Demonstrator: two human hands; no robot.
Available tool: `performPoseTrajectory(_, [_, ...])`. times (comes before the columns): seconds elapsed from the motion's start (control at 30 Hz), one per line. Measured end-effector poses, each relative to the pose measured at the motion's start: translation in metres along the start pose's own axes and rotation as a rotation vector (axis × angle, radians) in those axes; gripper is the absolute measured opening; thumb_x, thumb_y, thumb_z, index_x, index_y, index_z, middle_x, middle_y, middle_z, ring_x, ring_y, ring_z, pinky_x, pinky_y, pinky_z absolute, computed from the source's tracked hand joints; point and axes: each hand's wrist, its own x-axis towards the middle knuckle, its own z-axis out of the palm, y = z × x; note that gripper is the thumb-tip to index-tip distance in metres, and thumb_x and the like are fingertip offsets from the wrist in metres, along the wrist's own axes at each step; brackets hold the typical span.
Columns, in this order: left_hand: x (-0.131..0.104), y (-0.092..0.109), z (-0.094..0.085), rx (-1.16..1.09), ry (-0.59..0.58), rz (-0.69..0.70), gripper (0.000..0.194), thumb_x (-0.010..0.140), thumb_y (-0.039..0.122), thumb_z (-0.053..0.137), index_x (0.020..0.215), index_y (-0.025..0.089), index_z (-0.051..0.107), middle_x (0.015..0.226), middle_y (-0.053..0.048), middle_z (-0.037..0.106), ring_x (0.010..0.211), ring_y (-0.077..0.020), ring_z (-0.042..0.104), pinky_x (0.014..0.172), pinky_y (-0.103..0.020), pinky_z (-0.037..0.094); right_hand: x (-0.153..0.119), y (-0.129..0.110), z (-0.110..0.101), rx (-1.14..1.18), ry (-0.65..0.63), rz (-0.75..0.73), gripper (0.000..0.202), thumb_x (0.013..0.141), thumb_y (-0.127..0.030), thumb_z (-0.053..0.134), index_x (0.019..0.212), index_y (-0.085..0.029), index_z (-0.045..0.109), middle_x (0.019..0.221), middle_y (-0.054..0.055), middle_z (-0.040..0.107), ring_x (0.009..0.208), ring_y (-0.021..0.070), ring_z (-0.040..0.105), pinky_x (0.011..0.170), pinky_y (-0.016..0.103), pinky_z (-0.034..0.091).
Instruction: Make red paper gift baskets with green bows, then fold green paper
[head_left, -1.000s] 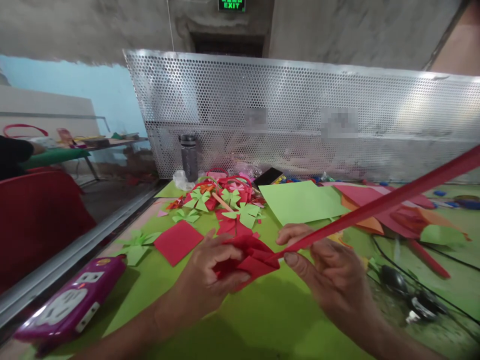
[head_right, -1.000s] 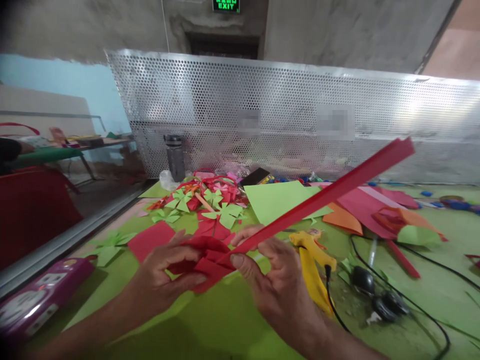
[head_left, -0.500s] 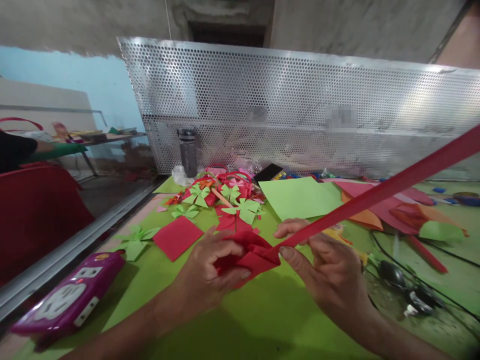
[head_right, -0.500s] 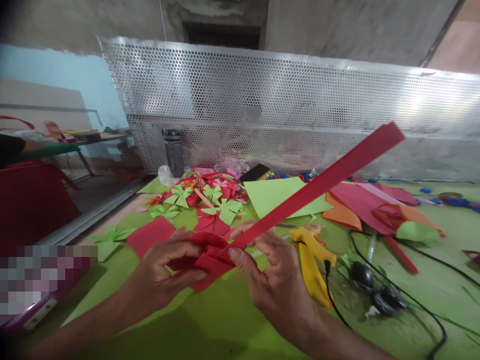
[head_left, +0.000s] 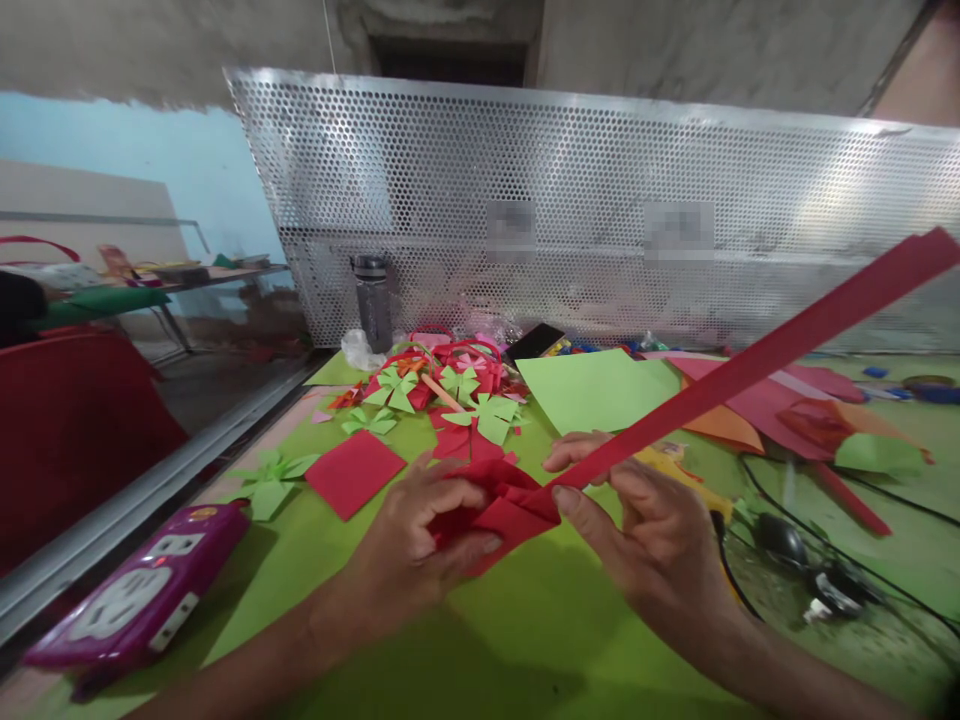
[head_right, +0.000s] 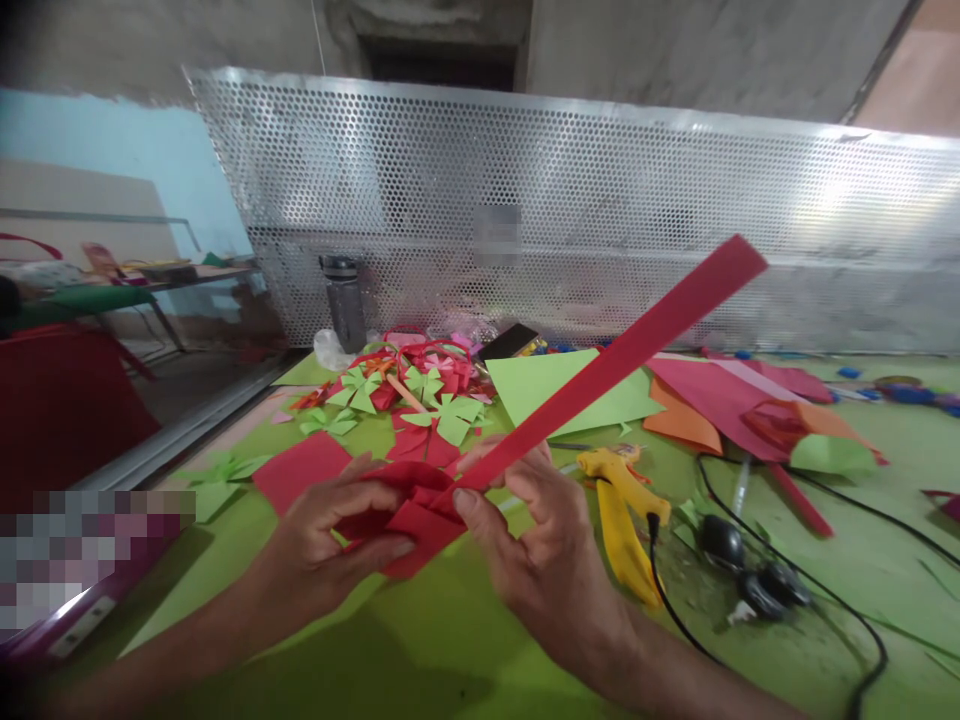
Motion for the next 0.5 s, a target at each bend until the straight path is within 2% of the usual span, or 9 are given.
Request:
performPoseTrajectory(0.2, [0.0006,0.0048,0.0013,0.017,0.021,0.021,0.018,0.078,0.039,0.065,0.075,0.021,0.064,0.09,-0.005,0.069,0.08,-0.0217,0.057,0.075,-0.037,0.044,-0.0004,-0.0009,0.0022,0.007,0.002,0.024,0.01,0.082,-0.017,0.059,0.088,-0.024,0.064,0.097,0.0,0.069,0.096,0.0147,0.062,0.083,0.025,0.048])
performPoseTrajectory(0.33, [0.0011,0.0069,0.0021,0.004,0.005,0.009,0.018,0.079,0.038,0.063,0.075,0.021,0.065,0.087,-0.005,0.068,0.082,-0.0216,0.057,0.072,-0.035,0.046,-0.0013,-0.0013,0.005,0.013,0.001,0.045,0.01,0.082,-0.019,0.059,0.089,-0.024,0.063,0.098,0.001,0.068,0.099,0.0173,0.061,0.085,0.03,0.049])
performPoseTrajectory(0.5, [0.0007,0.0081,0.0018,-0.014,0.0,0.034,0.018,0.08,0.035,0.062,0.074,0.019,0.064,0.089,-0.009,0.067,0.083,-0.0235,0.058,0.073,-0.038,0.046,-0.002,0.0001,0.0079,0.005,0.012,0.054,0.01,0.081,-0.02,0.06,0.089,-0.024,0.064,0.096,0.002,0.069,0.097,0.0205,0.062,0.085,0.036,0.049])
